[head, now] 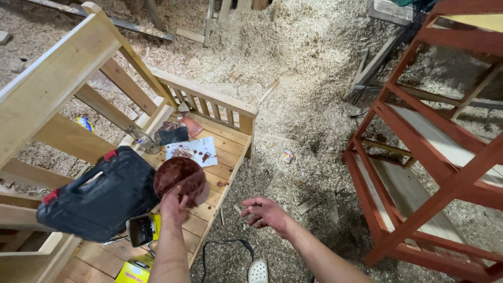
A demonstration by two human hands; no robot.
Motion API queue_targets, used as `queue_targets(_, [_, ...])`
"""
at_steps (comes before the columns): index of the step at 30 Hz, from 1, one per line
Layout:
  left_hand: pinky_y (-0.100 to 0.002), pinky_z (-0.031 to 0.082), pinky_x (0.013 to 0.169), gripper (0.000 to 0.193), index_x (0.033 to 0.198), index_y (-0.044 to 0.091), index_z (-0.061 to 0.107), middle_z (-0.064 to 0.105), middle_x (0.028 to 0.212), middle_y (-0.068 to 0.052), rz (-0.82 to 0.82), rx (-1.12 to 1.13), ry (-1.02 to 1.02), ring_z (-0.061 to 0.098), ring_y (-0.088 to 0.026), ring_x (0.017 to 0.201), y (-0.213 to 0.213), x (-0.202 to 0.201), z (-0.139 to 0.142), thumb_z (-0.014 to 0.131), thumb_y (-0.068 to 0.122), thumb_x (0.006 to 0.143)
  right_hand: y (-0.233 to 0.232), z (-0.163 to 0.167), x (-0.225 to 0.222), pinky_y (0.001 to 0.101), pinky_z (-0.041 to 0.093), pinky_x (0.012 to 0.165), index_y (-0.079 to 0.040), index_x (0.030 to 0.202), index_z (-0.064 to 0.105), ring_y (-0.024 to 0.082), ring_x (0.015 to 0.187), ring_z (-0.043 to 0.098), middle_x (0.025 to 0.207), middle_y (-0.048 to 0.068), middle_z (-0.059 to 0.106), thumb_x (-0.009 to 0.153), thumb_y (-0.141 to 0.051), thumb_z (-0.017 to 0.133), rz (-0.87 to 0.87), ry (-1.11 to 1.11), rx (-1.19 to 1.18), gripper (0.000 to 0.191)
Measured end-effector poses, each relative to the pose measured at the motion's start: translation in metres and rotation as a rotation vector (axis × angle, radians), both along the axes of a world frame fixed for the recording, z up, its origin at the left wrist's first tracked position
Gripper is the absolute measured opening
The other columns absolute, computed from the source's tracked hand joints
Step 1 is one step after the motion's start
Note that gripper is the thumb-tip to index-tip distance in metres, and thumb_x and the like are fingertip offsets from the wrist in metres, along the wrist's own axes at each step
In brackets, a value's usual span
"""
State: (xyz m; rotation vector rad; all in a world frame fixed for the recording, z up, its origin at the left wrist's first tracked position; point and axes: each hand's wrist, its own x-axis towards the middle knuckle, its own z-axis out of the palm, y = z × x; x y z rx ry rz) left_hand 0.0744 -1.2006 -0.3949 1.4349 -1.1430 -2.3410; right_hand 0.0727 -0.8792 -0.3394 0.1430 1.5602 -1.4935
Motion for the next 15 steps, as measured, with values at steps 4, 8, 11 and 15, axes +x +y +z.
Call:
queue_targets(4, [-0.028,0.048,0.064,0.025,0.116,0.004,0.069,0.067,0.111,-0.008,-0.075,-0.03,-0.006,0.06,-0.02,0.094,0.006,0.001,-0.002,0.074,0.015,0.094,0.008,0.001,0.001,0.0317,0.054,0.076,-0.012,0.138,0.059,0.014,0.087,0.066,0.118,0.004,0.073,0.099,-0.027,0.057,-0.016,0.014,-0.03,0.042])
queue_targets(8, [-0.032,0.052,0.069,0.026,0.115,0.002,0.069,0.069,0.105,-0.009,-0.104,-0.164,-0.093,0.064,-0.02,0.09,0.018,0.008,0.0,0.073,0.014,0.091,0.022,0.008,0.005,0.0315,0.054,0.075,-0.012,0.138,0.058,0.015,0.087,0.067,0.118,0.004,0.074,0.099,-0.026,0.055,-0.044,0.02,-0.021,0.042])
queue_targets(11, [-0.03,0.053,0.07,0.027,0.112,-0.001,0.07,0.071,0.104,-0.009,-0.17,-0.295,-0.095,0.065,-0.019,0.088,0.032,0.011,0.006,0.074,0.013,0.089,0.033,0.017,0.007,0.0308,0.054,0.075,-0.011,0.138,0.058,0.015,0.086,0.068,0.119,0.004,0.074,0.099,-0.027,0.055,-0.047,0.018,0.004,0.042])
queue_targets(15, [-0.029,0.051,0.071,0.028,0.11,-0.003,0.071,0.071,0.1,-0.01,-0.273,-0.491,-0.122,0.063,-0.018,0.087,0.063,0.007,0.02,0.077,0.016,0.091,0.052,0.027,0.009,0.0312,0.055,0.075,-0.012,0.138,0.058,0.014,0.086,0.068,0.118,0.004,0.074,0.099,-0.027,0.057,-0.077,0.018,0.003,0.043])
